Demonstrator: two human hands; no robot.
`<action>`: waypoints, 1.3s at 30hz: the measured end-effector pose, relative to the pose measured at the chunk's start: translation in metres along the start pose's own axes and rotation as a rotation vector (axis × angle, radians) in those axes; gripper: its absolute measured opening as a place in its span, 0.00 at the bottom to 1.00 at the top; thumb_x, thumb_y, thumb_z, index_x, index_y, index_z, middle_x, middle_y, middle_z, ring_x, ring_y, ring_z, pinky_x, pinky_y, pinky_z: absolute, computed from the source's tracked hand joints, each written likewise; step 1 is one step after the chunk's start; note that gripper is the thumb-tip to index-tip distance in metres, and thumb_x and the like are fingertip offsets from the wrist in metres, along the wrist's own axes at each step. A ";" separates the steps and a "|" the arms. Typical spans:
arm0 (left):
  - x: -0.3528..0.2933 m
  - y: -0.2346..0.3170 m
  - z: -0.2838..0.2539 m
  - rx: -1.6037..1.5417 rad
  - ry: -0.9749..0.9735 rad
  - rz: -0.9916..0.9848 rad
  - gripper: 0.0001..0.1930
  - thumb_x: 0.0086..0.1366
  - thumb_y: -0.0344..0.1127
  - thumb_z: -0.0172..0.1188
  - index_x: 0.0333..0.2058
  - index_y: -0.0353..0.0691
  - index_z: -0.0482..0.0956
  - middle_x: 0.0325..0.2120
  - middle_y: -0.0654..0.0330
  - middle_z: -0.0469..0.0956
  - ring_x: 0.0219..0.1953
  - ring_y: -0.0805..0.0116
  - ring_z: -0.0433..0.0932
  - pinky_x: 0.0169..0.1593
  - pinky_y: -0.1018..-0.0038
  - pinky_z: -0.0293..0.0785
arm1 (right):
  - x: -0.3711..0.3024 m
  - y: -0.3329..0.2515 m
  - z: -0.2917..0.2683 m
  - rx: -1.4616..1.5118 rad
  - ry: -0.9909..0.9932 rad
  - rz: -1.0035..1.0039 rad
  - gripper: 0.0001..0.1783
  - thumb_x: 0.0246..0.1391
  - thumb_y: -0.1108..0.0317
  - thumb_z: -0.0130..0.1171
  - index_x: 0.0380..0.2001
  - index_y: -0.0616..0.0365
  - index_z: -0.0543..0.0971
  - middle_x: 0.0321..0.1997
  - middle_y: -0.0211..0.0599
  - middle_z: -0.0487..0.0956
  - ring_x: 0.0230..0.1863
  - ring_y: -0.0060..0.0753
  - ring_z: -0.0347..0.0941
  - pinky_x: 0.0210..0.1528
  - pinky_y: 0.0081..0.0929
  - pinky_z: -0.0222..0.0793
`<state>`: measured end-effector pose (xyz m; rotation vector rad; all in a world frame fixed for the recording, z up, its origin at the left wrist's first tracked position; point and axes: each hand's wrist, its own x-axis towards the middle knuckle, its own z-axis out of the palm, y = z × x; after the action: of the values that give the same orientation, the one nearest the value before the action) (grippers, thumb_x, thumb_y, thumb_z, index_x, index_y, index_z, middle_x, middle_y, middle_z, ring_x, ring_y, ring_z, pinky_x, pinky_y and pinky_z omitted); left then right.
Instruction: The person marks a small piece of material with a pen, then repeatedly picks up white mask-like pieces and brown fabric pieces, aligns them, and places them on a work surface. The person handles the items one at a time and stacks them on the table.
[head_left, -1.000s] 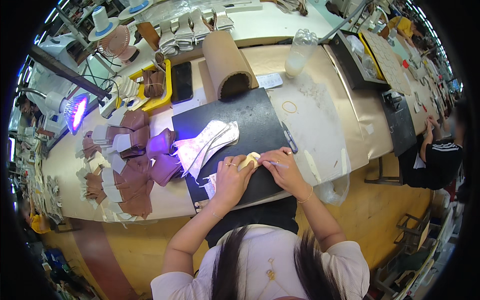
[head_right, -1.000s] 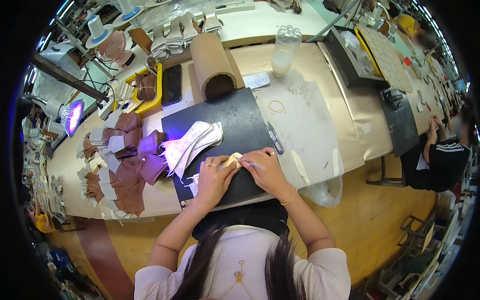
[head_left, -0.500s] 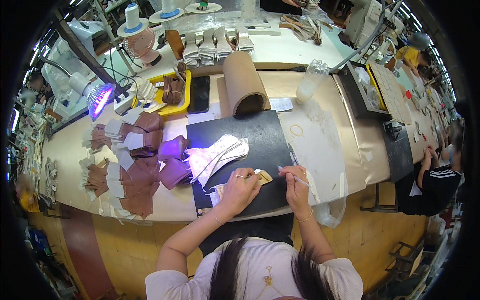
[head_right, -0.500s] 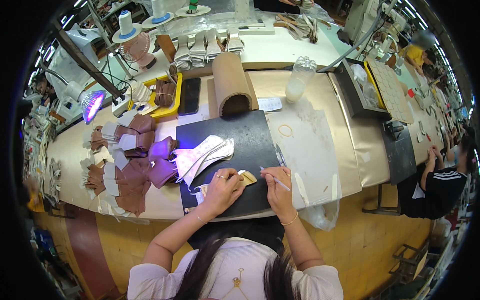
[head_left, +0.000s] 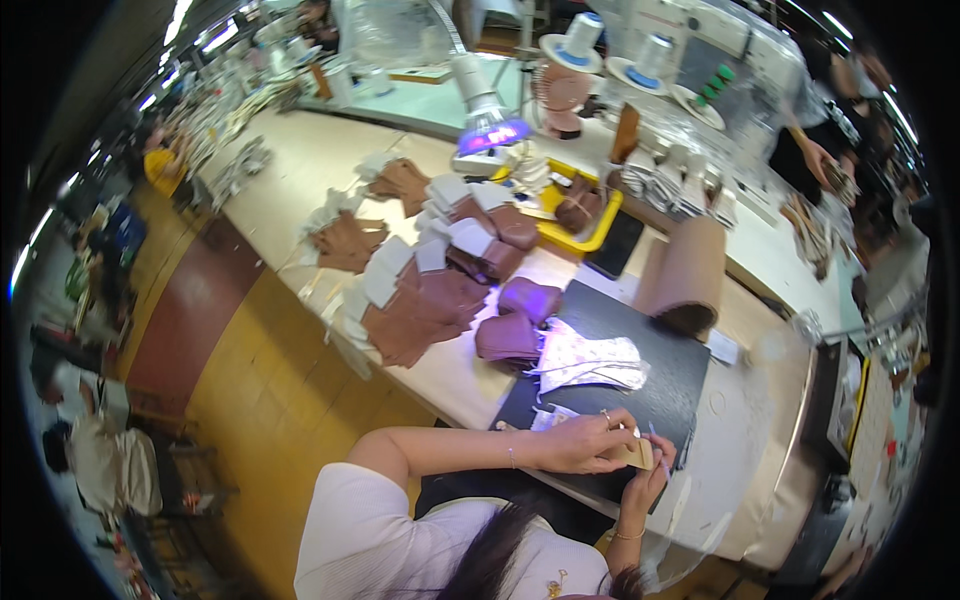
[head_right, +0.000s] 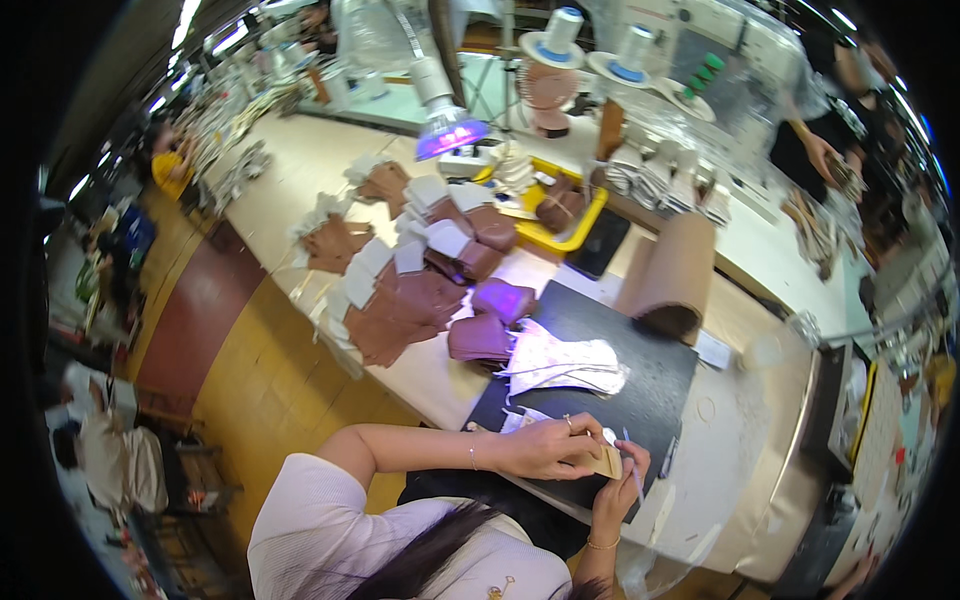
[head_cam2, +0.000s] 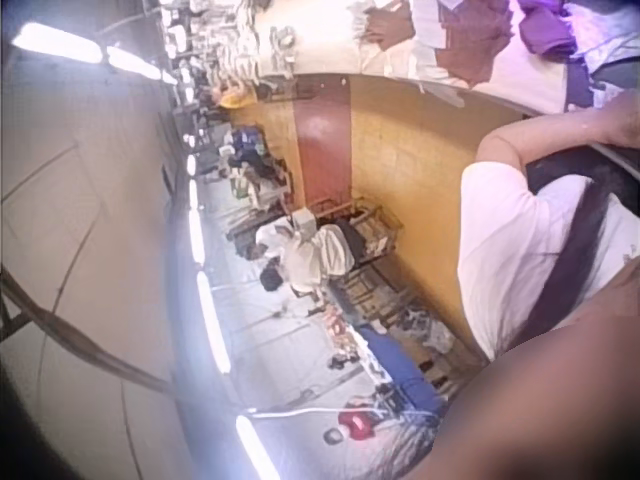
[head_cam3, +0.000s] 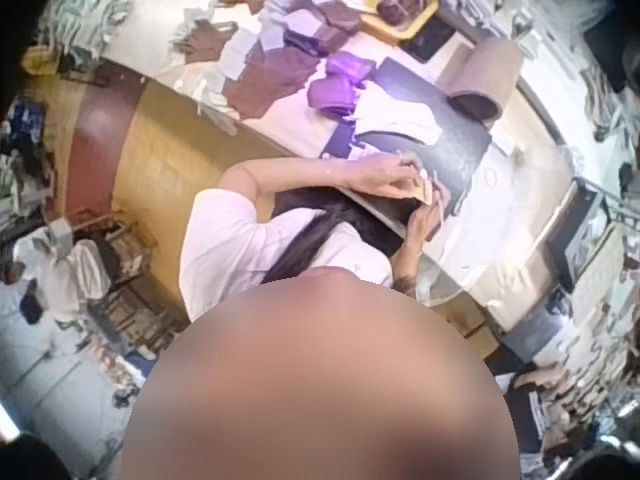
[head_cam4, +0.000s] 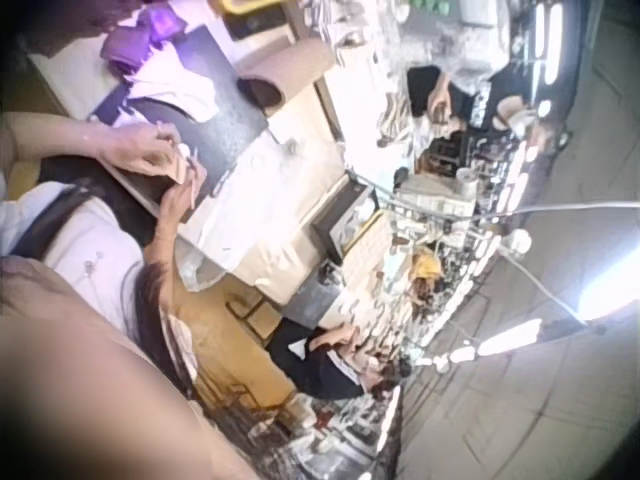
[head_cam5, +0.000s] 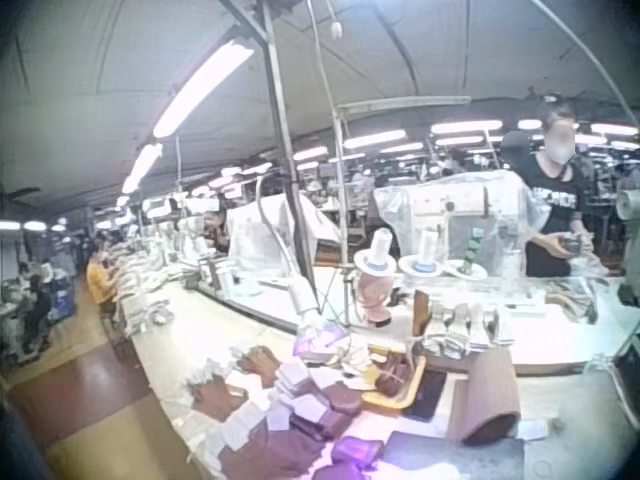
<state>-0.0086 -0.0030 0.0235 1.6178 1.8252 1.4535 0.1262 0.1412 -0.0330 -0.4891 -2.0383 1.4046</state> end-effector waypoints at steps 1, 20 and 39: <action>-0.001 0.008 -0.007 -0.004 0.044 -0.006 0.12 0.59 0.33 0.67 0.39 0.37 0.75 0.45 0.53 0.69 0.40 0.56 0.76 0.43 0.65 0.75 | -0.001 0.000 0.002 -0.034 -0.040 -0.044 0.15 0.71 0.62 0.43 0.44 0.64 0.73 0.44 0.44 0.73 0.46 0.40 0.72 0.53 0.33 0.67; 0.034 0.036 -0.111 0.414 0.332 -0.012 0.13 0.53 0.31 0.71 0.36 0.37 0.79 0.41 0.54 0.74 0.34 0.61 0.78 0.39 0.68 0.77 | 0.000 -0.025 0.015 -0.112 -0.074 -0.119 0.11 0.68 0.70 0.48 0.42 0.63 0.78 0.41 0.46 0.76 0.43 0.43 0.75 0.49 0.33 0.71; -0.001 -0.005 -0.003 0.430 -0.083 -0.145 0.09 0.54 0.34 0.70 0.34 0.39 0.84 0.37 0.56 0.78 0.41 0.56 0.76 0.46 0.64 0.74 | 0.004 -0.024 -0.010 -0.237 0.115 -0.054 0.08 0.65 0.71 0.50 0.45 0.60 0.75 0.44 0.45 0.77 0.46 0.47 0.73 0.51 0.36 0.67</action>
<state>-0.0138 -0.0045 0.0206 1.6535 2.2635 0.9616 0.1303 0.1418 -0.0066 -0.5960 -2.1171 1.0831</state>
